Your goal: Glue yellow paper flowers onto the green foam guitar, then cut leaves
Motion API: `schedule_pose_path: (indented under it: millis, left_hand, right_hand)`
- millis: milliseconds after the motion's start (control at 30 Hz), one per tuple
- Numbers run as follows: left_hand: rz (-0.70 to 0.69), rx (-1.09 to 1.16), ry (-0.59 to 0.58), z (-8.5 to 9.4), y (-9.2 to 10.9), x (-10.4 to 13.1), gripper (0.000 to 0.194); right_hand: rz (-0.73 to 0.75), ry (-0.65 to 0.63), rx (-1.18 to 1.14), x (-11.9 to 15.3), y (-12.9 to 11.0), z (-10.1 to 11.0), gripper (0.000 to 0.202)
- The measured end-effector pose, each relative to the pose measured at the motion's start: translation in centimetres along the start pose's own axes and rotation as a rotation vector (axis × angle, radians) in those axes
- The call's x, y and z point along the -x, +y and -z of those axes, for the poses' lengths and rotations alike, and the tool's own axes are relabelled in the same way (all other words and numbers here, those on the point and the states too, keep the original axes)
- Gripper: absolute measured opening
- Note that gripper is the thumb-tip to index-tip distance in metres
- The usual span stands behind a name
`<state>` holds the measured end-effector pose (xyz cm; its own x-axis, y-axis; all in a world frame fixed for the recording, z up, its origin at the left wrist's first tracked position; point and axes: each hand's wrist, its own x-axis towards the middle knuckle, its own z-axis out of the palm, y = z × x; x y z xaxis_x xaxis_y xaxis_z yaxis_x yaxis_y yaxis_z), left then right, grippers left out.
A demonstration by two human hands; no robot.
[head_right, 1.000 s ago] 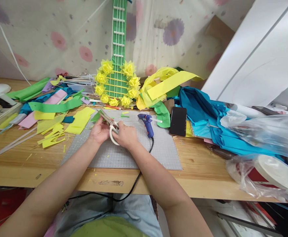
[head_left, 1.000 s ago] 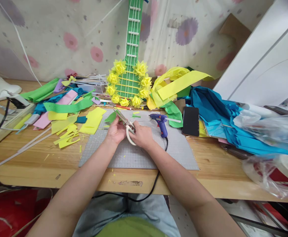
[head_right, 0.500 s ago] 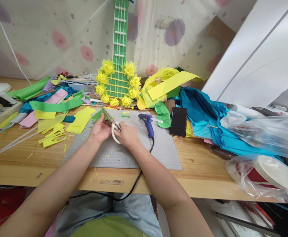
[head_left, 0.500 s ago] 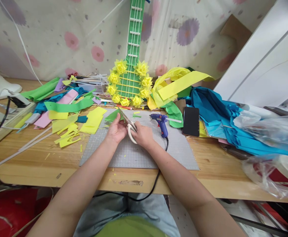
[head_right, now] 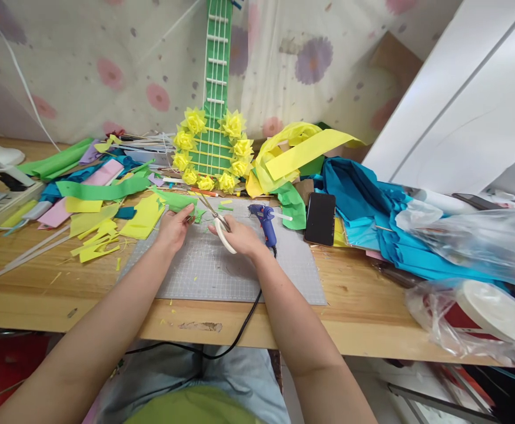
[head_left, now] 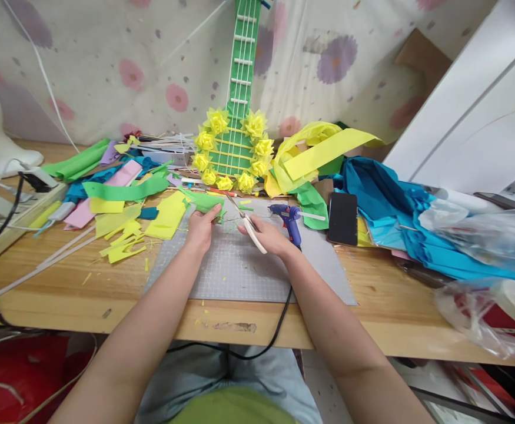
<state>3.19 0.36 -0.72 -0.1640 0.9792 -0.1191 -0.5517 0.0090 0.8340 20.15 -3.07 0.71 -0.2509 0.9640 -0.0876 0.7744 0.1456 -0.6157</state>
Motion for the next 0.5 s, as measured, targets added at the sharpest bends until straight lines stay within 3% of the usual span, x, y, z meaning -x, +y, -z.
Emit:
schedule_pose_path:
  millis: [167,500]
  left_hand:
    - [0.06,0.012,-0.056,-0.05,0.37,0.2,0.023]
    - [0.174,-0.009,-0.183,-0.37,0.25,0.83,0.015]
  right_hand:
    - [0.058,-0.111,-0.083,0.56,-0.19,1.08,0.042]
    - [0.06,-0.078,-0.047,0.38,-0.45,0.56,0.046]
